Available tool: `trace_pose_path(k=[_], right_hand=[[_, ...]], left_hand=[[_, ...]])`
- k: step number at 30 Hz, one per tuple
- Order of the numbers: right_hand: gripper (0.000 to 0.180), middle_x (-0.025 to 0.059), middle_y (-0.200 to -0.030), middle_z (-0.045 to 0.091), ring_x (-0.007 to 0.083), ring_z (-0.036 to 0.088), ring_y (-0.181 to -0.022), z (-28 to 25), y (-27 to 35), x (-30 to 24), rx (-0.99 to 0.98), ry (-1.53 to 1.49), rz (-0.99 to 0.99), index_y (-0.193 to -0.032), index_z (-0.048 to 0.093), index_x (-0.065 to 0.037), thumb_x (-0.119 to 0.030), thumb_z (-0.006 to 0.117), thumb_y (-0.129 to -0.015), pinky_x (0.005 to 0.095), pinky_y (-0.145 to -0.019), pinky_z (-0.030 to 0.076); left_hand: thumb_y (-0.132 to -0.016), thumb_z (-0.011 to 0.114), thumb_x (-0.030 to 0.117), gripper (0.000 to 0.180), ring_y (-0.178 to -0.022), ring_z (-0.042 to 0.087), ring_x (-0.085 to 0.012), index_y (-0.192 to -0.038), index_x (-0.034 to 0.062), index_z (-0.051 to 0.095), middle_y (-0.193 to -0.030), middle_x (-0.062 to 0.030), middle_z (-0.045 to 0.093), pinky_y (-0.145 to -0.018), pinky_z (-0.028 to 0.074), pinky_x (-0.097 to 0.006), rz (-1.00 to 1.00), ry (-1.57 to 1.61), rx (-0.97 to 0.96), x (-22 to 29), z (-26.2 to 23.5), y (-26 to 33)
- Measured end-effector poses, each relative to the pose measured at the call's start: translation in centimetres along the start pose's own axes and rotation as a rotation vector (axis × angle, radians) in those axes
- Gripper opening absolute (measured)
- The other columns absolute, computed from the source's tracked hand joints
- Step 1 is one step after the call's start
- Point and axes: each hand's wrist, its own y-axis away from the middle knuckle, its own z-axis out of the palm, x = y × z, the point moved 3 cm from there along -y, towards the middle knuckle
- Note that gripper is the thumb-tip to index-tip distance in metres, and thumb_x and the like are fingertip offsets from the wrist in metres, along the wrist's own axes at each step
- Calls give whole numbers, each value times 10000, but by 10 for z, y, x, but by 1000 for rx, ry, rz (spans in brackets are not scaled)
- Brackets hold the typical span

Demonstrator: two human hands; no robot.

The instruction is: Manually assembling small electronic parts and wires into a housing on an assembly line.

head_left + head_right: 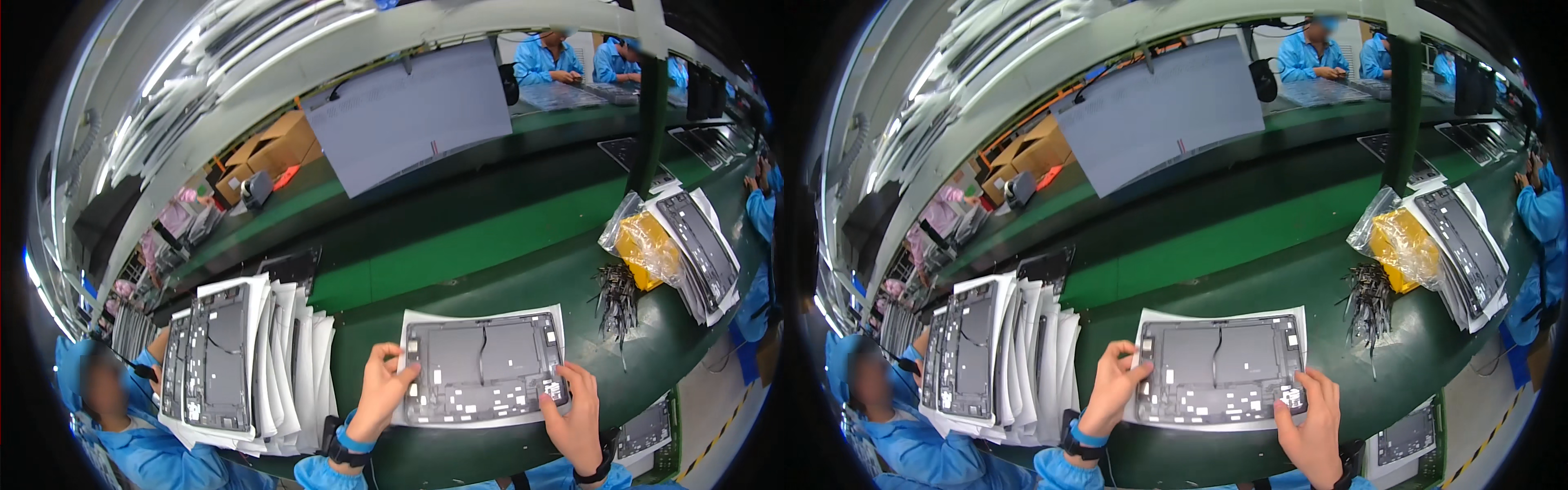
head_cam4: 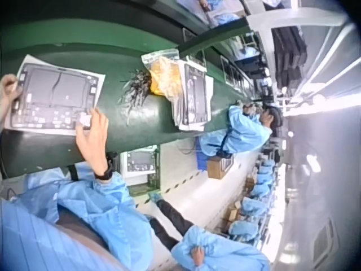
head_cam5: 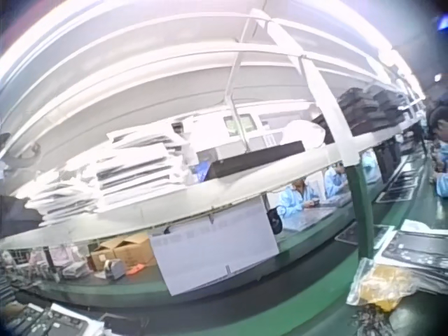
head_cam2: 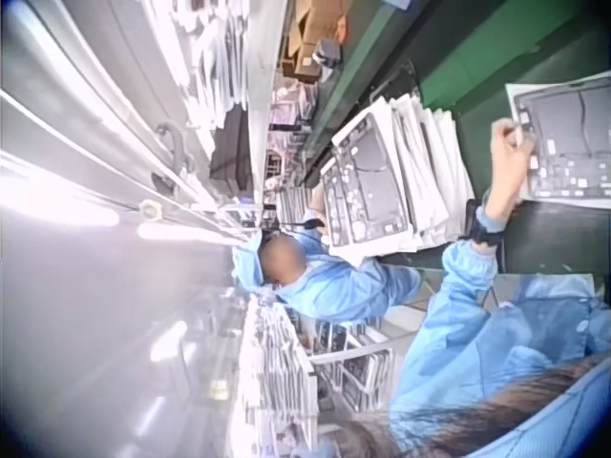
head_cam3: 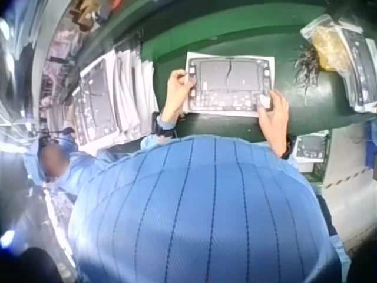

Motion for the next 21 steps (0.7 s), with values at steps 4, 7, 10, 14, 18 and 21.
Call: trace_pose_path(k=[4, 7, 10, 14, 18, 21], right_hand=[[496, 239, -1261, 657, 415, 619, -1118, -1, -9, -2, -122, -275, 133, -1296, 616, 50, -117, 784, -860, 467, -994, 506], [459, 223, -1235, 683, 386, 652, -1083, 1, -5, 3, -122, -171, 46, -1255, 641, 42, -119, 796, -853, 432, -911, 547], [397, 202, -1231, 696, 371, 669, -1086, 2, 4, 8, -50, -101, -73, -1189, 666, 32, -107, 798, -842, 418, -895, 563], [345, 200, -1274, 691, 386, 654, -1176, 0, 9, 7, -55, -77, -67, -1165, 708, 9, -118, 788, -855, 445, -1016, 536], [224, 169, -1076, 765, 269, 761, -846, -15, -11, 18, -163, -275, 77, -1089, 749, 14, -90, 764, -891, 344, -811, 608], [111, 163, -895, 737, 299, 732, -757, -53, -63, 42, 50, -87, 4, -968, 755, 6, -60, 725, -884, 377, -726, 586]], left_hand=[[-947, 631, -115, 624, -839, 696, -134, -1497, 39, 379, -987, -132, 755, -728, 540, -271, 253, -96, -40, 43, 15, -68], [-938, 642, -105, 667, -755, 657, -116, -1551, 27, 417, -923, -101, 744, -670, 517, -279, 367, -167, 8, 72, 12, -146], [-918, 657, -77, 572, -715, 624, -113, -1480, -37, 557, -926, -82, 734, -642, 494, -284, 306, -33, 133, 74, -5, -224], [-878, 627, -81, 518, -788, 658, -144, -1396, -78, 639, -1050, -123, 739, -669, 521, -304, 304, 43, 282, 42, -32, -291], [-880, 596, -100, 503, -817, 673, -149, -1378, -75, 659, -1110, -132, 738, -684, 522, -293, 329, -42, 319, 7, -60, -323], [-871, 608, -92, 474, -772, 639, -133, -1339, -88, 679, -1052, -110, 741, -667, 505, -300, 348, -78, 325, -9, -56, -328]])
